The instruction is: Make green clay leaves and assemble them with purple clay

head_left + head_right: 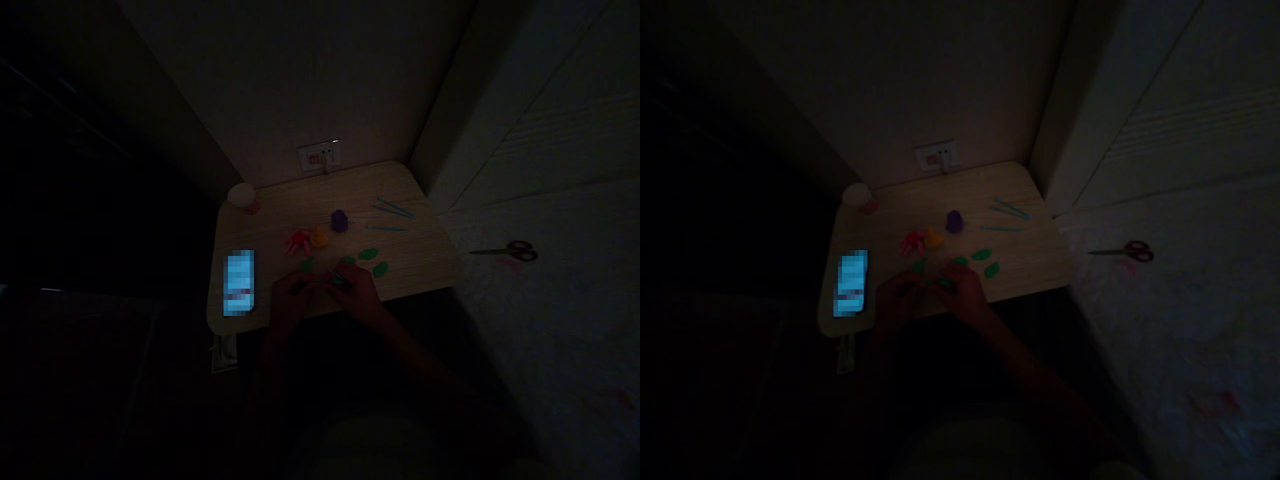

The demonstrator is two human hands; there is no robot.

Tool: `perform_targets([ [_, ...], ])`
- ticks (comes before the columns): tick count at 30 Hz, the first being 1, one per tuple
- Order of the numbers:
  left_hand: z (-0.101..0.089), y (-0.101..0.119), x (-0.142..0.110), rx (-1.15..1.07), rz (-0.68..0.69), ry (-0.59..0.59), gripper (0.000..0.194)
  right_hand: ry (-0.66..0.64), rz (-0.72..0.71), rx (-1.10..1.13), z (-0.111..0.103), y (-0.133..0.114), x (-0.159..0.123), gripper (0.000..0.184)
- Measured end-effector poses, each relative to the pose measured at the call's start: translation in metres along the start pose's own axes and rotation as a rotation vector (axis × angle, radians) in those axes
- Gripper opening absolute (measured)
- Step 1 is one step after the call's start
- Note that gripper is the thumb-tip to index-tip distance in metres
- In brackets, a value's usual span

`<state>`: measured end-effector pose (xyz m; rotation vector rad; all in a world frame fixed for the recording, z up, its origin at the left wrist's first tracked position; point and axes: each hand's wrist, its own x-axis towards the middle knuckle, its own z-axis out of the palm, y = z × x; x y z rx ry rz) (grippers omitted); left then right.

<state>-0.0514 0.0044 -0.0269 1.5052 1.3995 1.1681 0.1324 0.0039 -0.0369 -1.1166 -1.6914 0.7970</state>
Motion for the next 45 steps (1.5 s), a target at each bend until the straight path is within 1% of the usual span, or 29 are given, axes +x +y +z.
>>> perform_targets([
  [3, 0.001, 0.003, -0.001, 0.025, 0.031, -0.024, 0.012, -0.009, -0.013, -0.009, 0.001, 0.000, 0.000, 0.008],
  [7, 0.000, 0.003, 0.000, 0.032, 0.069, -0.051, 0.012, -0.024, -0.033, -0.007, 0.001, 0.000, -0.001, 0.007],
  [11, -0.001, 0.000, 0.001, 0.036, 0.035, -0.064, 0.014, -0.042, -0.032, -0.021, 0.000, 0.000, -0.002, 0.012],
  [18, -0.001, 0.002, 0.000, -0.015, -0.071, -0.016, 0.023, 0.008, 0.029, -0.006, -0.003, -0.002, 0.000, 0.024],
  [23, -0.006, 0.004, 0.000, -0.140, -0.053, -0.024, 0.035, 0.056, 0.014, 0.094, -0.002, -0.001, 0.002, 0.021],
  [27, -0.009, 0.006, 0.001, -0.173, -0.059, -0.025, 0.042, 0.068, 0.072, 0.098, -0.006, -0.003, 0.001, 0.022],
  [30, -0.010, 0.005, 0.001, -0.149, -0.060, -0.041, 0.037, 0.058, 0.132, 0.008, -0.017, -0.010, -0.005, 0.021],
  [32, -0.010, 0.003, 0.001, -0.141, -0.056, -0.050, 0.034, 0.062, 0.176, -0.103, -0.027, -0.018, -0.009, 0.018],
  [35, -0.011, 0.001, 0.002, -0.145, -0.055, -0.045, 0.032, 0.050, 0.218, -0.366, -0.044, -0.030, -0.013, 0.016],
  [38, -0.012, 0.000, 0.003, -0.141, -0.058, -0.043, 0.032, -0.006, 0.286, -0.645, -0.055, -0.039, -0.011, 0.017],
  [41, -0.013, 0.001, 0.004, -0.140, -0.065, -0.057, 0.031, -0.044, 0.334, -0.821, -0.056, -0.042, -0.003, 0.018],
  [43, -0.013, 0.001, 0.004, -0.140, -0.060, -0.070, 0.030, -0.045, 0.321, -0.846, -0.051, -0.041, 0.002, 0.020],
  [45, -0.013, 0.000, 0.004, -0.139, -0.044, -0.080, 0.028, -0.050, 0.306, -0.823, -0.045, -0.038, 0.007, 0.022],
])
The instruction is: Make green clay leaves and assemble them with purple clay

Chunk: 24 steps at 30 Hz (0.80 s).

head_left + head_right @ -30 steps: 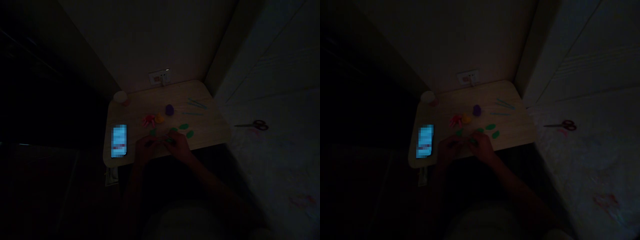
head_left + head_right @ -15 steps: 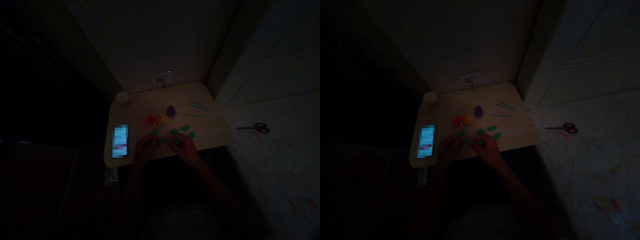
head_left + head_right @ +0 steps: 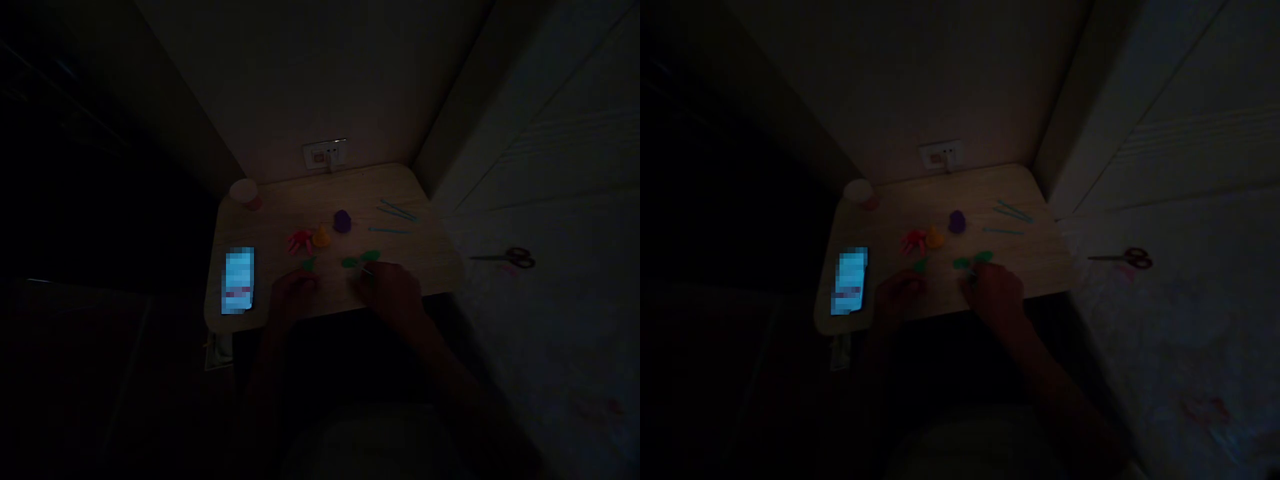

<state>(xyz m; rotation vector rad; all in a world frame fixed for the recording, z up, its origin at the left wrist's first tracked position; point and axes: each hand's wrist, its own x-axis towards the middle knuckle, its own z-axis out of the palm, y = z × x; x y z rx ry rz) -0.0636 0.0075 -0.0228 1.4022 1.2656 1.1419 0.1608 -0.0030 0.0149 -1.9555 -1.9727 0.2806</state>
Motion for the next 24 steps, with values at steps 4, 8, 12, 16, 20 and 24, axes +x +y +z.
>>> perform_targets([
  [4, 0.000, -0.004, -0.001, 0.024, 0.039, -0.007, 0.022, -0.067, 0.000, 0.090, 0.004, 0.000, 0.001, 0.030],
  [8, 0.007, -0.006, -0.004, 0.189, 0.160, -0.037, 0.014, -0.027, -0.009, 0.131, -0.003, 0.019, -0.004, 0.023],
  [12, 0.029, -0.003, -0.008, 0.462, 0.344, -0.086, 0.012, 0.000, -0.037, 0.105, -0.011, 0.042, -0.006, 0.018],
  [16, 0.054, 0.000, -0.015, 0.662, 0.464, -0.040, 0.015, -0.079, -0.160, 0.105, -0.011, 0.046, -0.006, 0.018],
  [20, 0.066, 0.003, -0.022, 0.798, 0.456, -0.030, 0.022, -0.229, -0.218, 0.042, -0.013, 0.037, -0.009, 0.038],
  [24, 0.069, 0.004, -0.027, 0.867, 0.444, -0.084, 0.027, -0.370, -0.211, -0.045, -0.015, 0.030, -0.014, 0.048],
])
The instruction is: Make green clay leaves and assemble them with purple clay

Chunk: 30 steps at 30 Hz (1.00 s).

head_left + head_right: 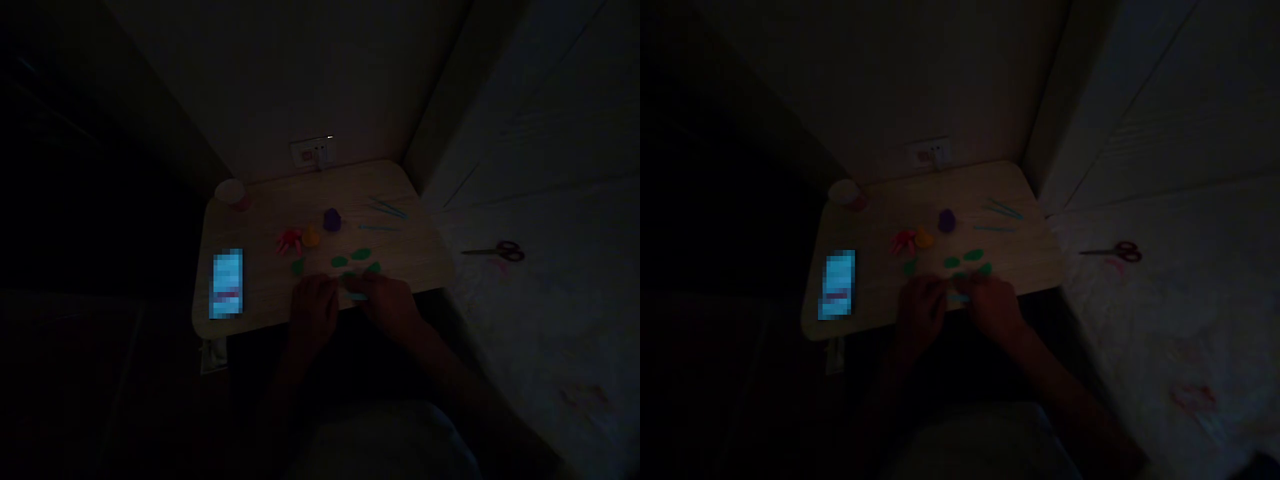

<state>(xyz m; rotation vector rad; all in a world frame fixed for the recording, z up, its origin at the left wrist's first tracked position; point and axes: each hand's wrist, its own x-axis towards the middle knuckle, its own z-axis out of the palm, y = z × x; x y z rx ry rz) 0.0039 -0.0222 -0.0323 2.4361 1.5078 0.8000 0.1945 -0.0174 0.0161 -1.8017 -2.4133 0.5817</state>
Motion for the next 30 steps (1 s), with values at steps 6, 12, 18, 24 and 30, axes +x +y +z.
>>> perform_targets([
  [6, 0.004, 0.006, 0.001, -0.047, -0.020, -0.006, 0.029, -0.052, 0.025, 0.006, 0.005, 0.005, -0.004, 0.058],
  [12, 0.004, 0.009, 0.003, -0.088, -0.048, -0.003, 0.027, 0.008, 0.007, 0.069, 0.011, 0.014, -0.008, 0.052],
  [18, 0.005, -0.001, 0.004, -0.169, -0.012, 0.049, 0.024, 0.014, 0.021, 0.072, 0.011, 0.021, -0.009, 0.053],
  [24, 0.001, -0.024, 0.025, -0.120, 0.136, 0.009, 0.023, 0.007, 0.029, 0.064, 0.007, 0.022, -0.007, 0.053],
  [30, 0.001, -0.034, 0.049, -0.092, 0.342, -0.145, 0.021, 0.013, 0.013, 0.049, 0.005, 0.021, -0.005, 0.055],
])
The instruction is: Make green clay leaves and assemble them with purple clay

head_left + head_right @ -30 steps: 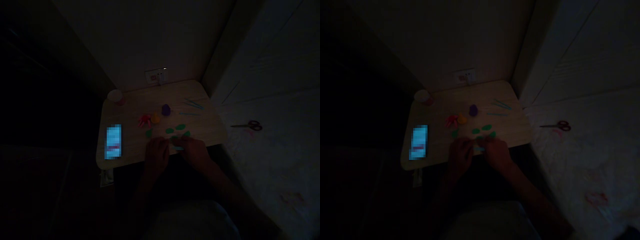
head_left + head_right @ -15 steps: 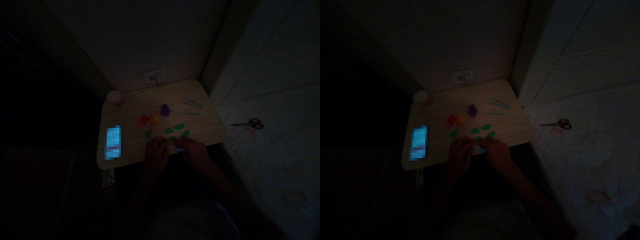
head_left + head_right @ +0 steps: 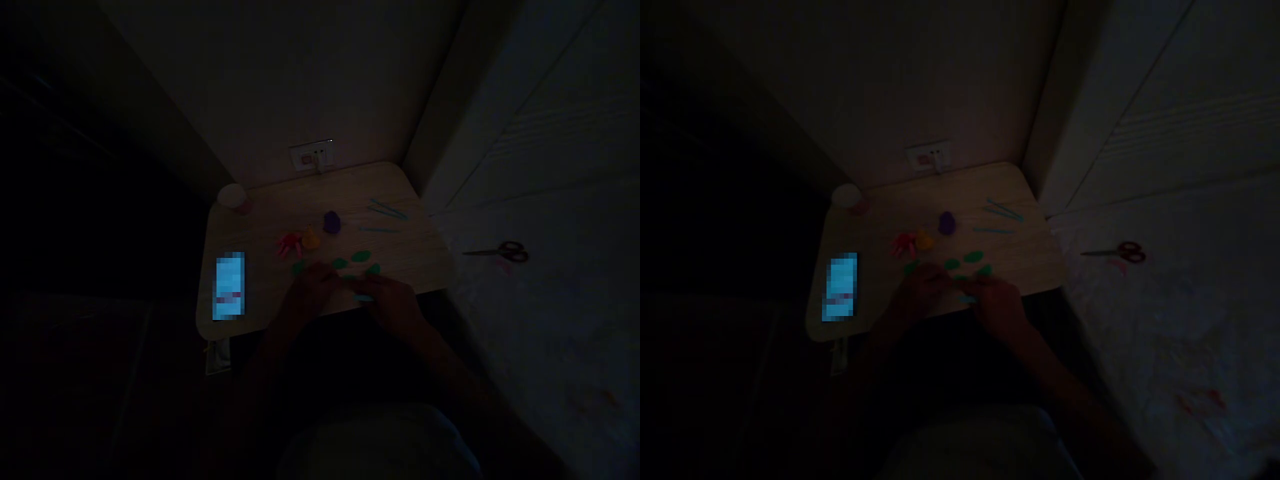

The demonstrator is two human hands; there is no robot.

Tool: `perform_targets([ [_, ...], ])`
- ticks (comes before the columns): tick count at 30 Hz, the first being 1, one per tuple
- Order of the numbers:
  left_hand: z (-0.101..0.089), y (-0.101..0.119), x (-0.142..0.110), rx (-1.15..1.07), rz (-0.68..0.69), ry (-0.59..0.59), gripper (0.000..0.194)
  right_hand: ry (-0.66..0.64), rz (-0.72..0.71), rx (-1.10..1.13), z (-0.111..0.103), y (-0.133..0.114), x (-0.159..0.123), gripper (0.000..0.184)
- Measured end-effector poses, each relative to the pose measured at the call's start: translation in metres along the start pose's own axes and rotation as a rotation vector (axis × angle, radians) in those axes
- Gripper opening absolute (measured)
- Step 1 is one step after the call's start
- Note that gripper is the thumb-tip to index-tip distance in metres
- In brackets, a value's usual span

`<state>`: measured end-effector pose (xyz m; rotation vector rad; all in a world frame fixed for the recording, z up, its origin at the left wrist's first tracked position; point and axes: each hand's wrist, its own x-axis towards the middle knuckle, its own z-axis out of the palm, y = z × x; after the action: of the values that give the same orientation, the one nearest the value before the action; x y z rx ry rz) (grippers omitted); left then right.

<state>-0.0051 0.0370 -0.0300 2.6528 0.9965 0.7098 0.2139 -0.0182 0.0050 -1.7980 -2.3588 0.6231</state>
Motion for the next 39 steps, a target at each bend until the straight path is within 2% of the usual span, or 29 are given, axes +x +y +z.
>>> perform_targets([
  [5, -0.002, -0.002, 0.006, -0.026, 0.025, -0.006, 0.024, 0.000, -0.001, 0.002, -0.002, -0.002, 0.001, 0.055],
  [11, 0.007, -0.001, 0.007, -0.071, -0.013, 0.035, 0.026, -0.012, -0.012, 0.027, -0.001, -0.001, 0.000, 0.056],
  [17, 0.003, 0.009, 0.002, -0.025, -0.003, 0.031, 0.025, -0.010, -0.005, 0.036, -0.006, -0.001, -0.003, 0.057],
  [21, -0.007, 0.022, -0.012, 0.049, -0.024, -0.030, 0.025, -0.035, 0.005, 0.039, -0.009, 0.001, -0.004, 0.058],
  [28, -0.016, 0.034, -0.022, 0.122, -0.097, -0.154, 0.040, -0.033, -0.010, 0.029, -0.010, 0.001, -0.005, 0.059],
  [34, -0.015, 0.031, -0.027, 0.092, -0.096, -0.094, 0.043, 0.003, -0.026, 0.046, -0.006, 0.006, -0.006, 0.059],
  [39, -0.015, 0.031, -0.026, 0.153, -0.100, -0.164, 0.044, -0.012, -0.011, 0.039, -0.005, 0.006, -0.004, 0.061],
])
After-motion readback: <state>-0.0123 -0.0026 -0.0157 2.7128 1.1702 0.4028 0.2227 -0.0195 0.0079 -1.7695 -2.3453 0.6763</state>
